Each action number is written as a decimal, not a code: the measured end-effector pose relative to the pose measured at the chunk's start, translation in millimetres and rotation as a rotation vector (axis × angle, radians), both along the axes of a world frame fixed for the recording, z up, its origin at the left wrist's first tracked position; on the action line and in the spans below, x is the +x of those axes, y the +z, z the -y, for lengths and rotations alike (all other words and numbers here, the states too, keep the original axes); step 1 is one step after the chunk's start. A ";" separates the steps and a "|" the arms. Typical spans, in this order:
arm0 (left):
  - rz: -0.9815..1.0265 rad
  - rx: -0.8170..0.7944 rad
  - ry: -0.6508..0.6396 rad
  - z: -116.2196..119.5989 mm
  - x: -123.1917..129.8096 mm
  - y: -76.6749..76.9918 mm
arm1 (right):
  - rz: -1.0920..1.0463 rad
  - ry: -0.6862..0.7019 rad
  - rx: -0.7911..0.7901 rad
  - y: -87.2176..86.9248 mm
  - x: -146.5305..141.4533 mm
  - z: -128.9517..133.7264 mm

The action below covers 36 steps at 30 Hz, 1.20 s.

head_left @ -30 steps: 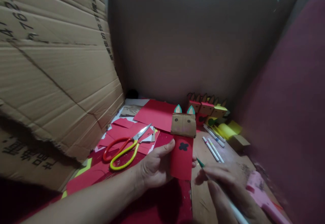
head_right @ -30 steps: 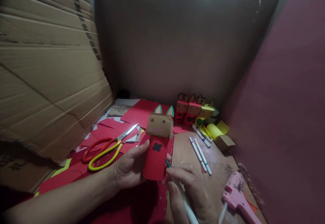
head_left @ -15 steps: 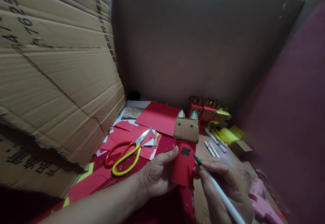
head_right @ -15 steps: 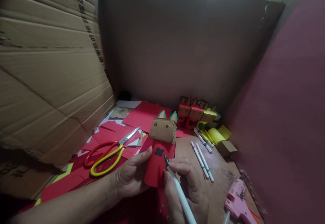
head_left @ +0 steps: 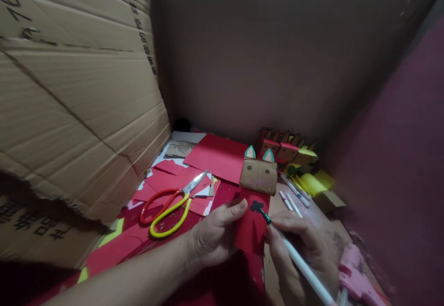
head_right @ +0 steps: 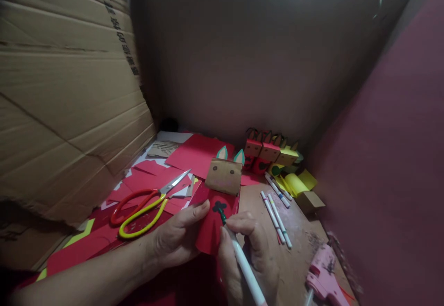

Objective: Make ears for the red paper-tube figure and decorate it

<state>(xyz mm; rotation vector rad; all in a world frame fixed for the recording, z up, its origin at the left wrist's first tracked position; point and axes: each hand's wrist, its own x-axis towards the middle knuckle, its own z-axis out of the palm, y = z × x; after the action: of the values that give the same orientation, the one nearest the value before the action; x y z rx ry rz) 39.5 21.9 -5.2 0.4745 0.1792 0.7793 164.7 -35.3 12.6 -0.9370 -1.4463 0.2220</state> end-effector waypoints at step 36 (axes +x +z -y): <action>-0.015 0.080 0.023 -0.1 1.7 -6.2 | 0.090 -0.068 -0.027 2.1 0.9 0.7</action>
<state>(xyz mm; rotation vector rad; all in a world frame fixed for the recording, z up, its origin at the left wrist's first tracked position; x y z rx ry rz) 41.2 22.0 -11.4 0.5548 0.1687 0.8079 165.6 -35.9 14.7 -1.0272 -1.4943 0.1514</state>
